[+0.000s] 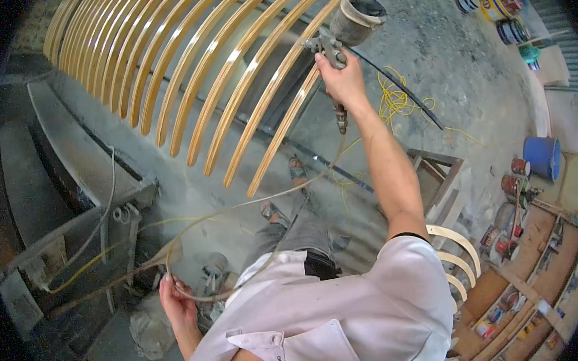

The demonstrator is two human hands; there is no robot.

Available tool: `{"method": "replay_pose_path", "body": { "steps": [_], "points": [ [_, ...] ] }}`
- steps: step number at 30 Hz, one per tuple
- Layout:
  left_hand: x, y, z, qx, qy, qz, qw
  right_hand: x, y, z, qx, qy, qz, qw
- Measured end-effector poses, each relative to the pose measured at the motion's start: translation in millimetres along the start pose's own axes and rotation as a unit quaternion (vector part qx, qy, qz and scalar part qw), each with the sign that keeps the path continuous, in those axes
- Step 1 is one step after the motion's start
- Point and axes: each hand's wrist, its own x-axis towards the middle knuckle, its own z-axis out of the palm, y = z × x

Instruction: The person is spray painting curved wooden furniture slats in a manufacturing workshop.

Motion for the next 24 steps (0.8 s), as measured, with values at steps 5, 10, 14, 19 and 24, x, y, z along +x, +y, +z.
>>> {"method": "replay_pose_path", "body": {
  "steps": [5, 10, 14, 19, 24],
  "points": [
    [-3.1, 6.1, 38.1, 0.014, -0.021, -0.002, 1.000, 92.1, 5.8, -30.8, -0.008, 0.034, -0.002, 0.999],
    [-9.9, 14.0, 72.5, 0.058, -0.045, 0.013, 0.997, 177.7, 11.9, -49.8, 0.005, 0.061, 0.005, 0.998],
    [-11.4, 15.8, 99.8, 0.081, -0.059, 0.031, 0.995, 240.0, 25.8, -55.8, -0.024, 0.093, 0.018, 0.995],
    [-15.0, 18.2, 124.1, 0.131, -0.079, 0.038, 0.987, 286.2, 40.4, -67.9, -0.071, 0.142, 0.016, 0.987],
    [-8.4, 19.0, 111.6, 0.122, -0.074, 0.046, 0.989, 261.1, 41.9, -59.0, -0.060, 0.164, -0.022, 0.984]
  ]
}}
